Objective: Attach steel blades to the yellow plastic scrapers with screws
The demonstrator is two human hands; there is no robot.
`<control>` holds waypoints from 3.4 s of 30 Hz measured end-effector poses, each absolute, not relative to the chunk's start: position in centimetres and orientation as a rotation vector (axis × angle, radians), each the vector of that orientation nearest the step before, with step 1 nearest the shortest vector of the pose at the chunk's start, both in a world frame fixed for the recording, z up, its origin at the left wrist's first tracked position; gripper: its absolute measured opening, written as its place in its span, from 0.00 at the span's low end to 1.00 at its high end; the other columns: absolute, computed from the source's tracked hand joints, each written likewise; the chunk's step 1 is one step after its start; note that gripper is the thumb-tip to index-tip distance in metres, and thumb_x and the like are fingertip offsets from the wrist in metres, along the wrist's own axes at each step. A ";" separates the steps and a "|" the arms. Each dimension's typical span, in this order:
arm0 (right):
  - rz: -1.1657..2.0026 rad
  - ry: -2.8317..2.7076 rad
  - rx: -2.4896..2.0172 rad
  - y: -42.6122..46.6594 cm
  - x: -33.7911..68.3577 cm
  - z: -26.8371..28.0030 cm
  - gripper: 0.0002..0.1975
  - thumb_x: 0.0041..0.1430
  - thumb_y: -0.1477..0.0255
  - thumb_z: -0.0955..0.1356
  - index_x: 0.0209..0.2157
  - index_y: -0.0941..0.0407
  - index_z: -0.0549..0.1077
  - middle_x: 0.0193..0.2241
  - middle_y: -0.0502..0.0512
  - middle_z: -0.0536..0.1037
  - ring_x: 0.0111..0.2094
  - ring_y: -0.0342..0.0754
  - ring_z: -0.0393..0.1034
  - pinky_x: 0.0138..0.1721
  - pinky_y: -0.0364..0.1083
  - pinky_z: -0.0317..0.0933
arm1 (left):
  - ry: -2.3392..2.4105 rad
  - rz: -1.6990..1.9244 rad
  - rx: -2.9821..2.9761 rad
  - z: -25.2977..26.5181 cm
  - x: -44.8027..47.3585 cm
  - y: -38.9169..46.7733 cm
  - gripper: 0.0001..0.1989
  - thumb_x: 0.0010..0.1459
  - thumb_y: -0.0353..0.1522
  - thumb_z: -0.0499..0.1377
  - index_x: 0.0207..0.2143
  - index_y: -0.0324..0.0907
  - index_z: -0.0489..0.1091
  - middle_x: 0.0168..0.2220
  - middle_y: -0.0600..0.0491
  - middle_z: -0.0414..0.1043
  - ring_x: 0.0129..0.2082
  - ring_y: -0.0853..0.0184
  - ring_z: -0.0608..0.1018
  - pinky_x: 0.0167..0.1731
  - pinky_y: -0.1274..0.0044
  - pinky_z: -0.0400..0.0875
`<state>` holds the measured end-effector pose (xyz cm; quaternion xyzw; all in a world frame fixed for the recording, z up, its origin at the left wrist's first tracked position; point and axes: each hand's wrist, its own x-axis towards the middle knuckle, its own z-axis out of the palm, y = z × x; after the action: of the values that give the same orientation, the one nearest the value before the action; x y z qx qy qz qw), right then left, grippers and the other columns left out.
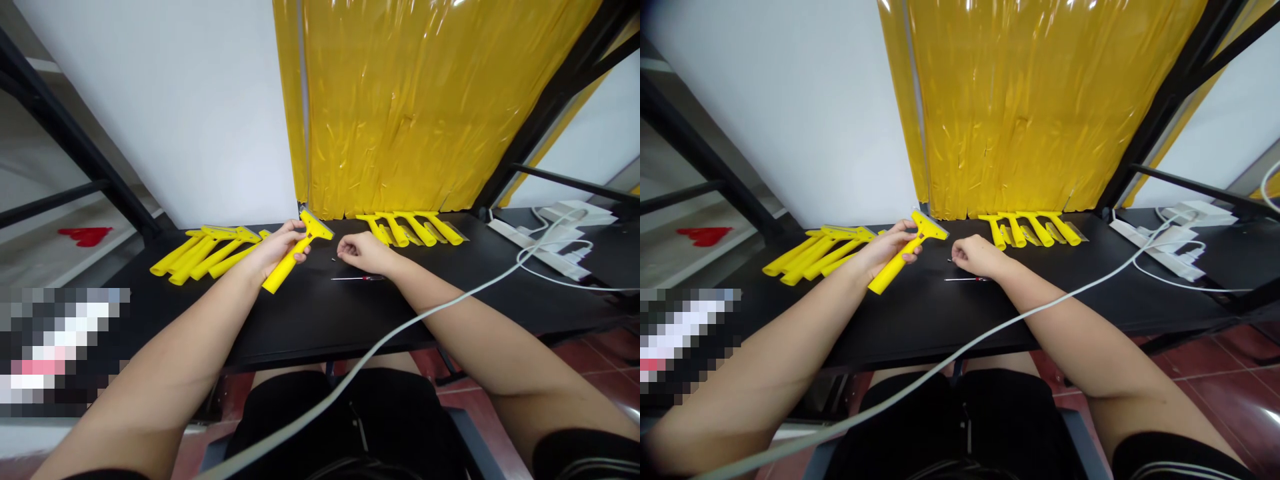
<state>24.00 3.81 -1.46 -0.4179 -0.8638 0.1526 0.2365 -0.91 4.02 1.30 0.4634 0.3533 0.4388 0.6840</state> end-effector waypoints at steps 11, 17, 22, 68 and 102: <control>0.485 -1.979 -0.830 4.2 23.8 -1.3 0.07 0.62 0.65 0.72 0.36 0.55 0.78 0.35 0.54 0.73 0.33 0.46 0.68 0.36 0.47 0.66 | 0.694 0.868 1.103 1.2 -0.3 3.2 0.18 0.56 0.25 0.63 0.45 0.46 0.61 0.38 0.50 0.76 0.25 0.70 0.78 0.18 0.85 0.62; 0.555 -1.982 -0.835 4.4 24.1 -1.3 0.07 0.62 0.65 0.73 0.37 0.54 0.78 0.37 0.54 0.71 0.35 0.46 0.67 0.37 0.47 0.65 | 0.685 0.870 1.120 1.1 0.0 3.1 0.18 0.56 0.25 0.64 0.44 0.46 0.61 0.37 0.51 0.75 0.24 0.69 0.78 0.16 0.85 0.61; 0.795 -1.884 -0.878 5.0 24.0 -2.0 0.14 0.56 0.61 0.75 0.37 0.54 0.72 0.35 0.51 0.70 0.31 0.44 0.64 0.34 0.45 0.63 | 0.689 0.858 1.169 1.4 0.4 2.3 0.18 0.55 0.26 0.65 0.43 0.46 0.60 0.34 0.54 0.74 0.23 0.70 0.77 0.17 0.85 0.61; 0.707 -2.093 -1.207 3.3 27.8 -0.6 0.11 0.55 0.62 0.73 0.32 0.56 0.75 0.27 0.52 0.76 0.25 0.43 0.65 0.28 0.45 0.60 | 0.897 1.047 1.118 1.0 -0.8 4.2 0.15 0.57 0.23 0.58 0.43 0.46 0.60 0.32 0.51 0.72 0.21 0.68 0.76 0.15 0.83 0.58; 0.795 -2.049 -1.200 3.4 28.0 -0.9 0.15 0.53 0.60 0.74 0.32 0.56 0.74 0.24 0.50 0.73 0.24 0.42 0.64 0.26 0.43 0.59 | 0.920 1.015 1.182 0.8 -0.8 4.1 0.16 0.57 0.26 0.61 0.45 0.47 0.60 0.24 0.54 0.70 0.20 0.67 0.75 0.16 0.82 0.59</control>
<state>27.95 3.39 -0.91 -0.4550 -0.7771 0.3016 0.3134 -0.82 4.15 0.77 0.5135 0.3998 0.4410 0.6180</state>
